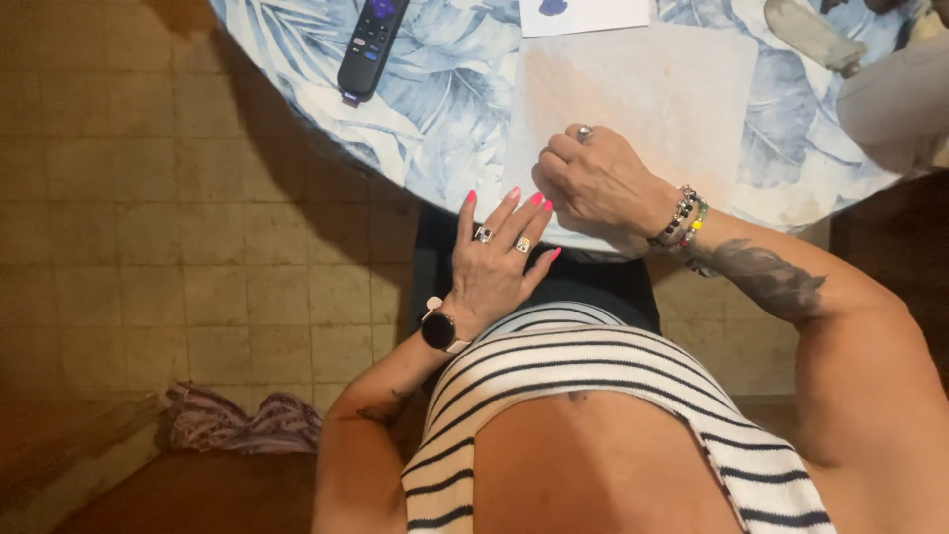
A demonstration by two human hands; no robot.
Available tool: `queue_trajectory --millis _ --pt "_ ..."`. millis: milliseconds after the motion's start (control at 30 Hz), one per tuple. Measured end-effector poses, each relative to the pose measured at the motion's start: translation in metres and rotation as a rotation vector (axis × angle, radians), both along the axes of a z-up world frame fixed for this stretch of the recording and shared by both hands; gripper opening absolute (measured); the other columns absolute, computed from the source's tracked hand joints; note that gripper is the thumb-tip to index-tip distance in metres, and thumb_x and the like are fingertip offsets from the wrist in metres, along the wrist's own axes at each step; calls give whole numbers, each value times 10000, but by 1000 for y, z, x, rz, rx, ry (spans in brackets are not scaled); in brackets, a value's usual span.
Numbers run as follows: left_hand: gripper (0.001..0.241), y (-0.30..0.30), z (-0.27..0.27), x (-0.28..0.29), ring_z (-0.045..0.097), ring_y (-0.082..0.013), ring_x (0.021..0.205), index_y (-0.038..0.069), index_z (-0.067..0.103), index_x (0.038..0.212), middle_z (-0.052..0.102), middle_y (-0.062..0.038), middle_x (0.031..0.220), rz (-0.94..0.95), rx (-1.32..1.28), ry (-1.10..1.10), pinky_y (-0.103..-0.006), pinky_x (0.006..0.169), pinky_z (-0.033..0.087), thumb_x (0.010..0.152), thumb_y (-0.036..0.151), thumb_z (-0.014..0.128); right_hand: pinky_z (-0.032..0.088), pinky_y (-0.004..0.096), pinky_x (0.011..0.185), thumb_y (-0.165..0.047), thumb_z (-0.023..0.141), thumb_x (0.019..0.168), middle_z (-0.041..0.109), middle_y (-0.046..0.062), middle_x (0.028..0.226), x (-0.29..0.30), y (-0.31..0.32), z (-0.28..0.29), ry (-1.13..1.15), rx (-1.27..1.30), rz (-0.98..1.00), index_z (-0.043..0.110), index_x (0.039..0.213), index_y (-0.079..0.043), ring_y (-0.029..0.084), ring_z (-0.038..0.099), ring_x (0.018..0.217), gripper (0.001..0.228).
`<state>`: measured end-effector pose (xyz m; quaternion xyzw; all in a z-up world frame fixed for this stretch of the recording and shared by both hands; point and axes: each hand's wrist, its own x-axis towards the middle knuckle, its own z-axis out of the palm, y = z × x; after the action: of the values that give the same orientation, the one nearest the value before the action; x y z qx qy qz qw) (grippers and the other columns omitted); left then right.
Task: Applying small decorative stickers to a card
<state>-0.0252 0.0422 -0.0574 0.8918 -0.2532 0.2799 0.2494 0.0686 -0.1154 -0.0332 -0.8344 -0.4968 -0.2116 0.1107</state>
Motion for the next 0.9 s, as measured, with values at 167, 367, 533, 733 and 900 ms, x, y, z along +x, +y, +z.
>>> queue_trajectory --millis 167,367,533,733,900 --pt "388 0 0 0 489 -219 1078 114 535 1116 551 -51 1076 7 -5 9 -509 986 232 811 351 506 392 311 463 -149 486 726 391 47 590 -12 -8 15 41 -35 8 460 635 -94 230 474 542 110" --pt "409 -1 -1 -1 490 -229 1078 106 528 1125 551 -59 1075 5 -2 15 -510 990 229 808 364 510 386 333 454 -198 455 748 383 55 617 -1 2 9 41 -24 62 450 660 -93 242 460 557 138" --pt "429 0 7 1 483 -233 1093 106 511 1153 547 -59 1090 -19 6 42 -508 997 212 813 367 505 394 319 483 -209 469 653 418 39 617 -5 -39 29 128 -144 231 446 633 -122 222 478 584 92" --pt "367 -12 38 18 547 -206 997 100 546 1103 574 -40 1024 1 -113 78 -507 988 217 777 267 576 409 376 553 -132 441 814 431 105 642 -11 -56 45 381 -156 -112 443 691 -49 300 503 639 148" --pt "294 -37 66 31 579 -252 1004 70 534 1123 593 -89 1061 -208 -771 413 -332 848 472 831 95 520 314 208 537 -233 437 895 394 -34 571 -38 -20 31 1048 821 -254 497 720 -83 68 364 595 238"
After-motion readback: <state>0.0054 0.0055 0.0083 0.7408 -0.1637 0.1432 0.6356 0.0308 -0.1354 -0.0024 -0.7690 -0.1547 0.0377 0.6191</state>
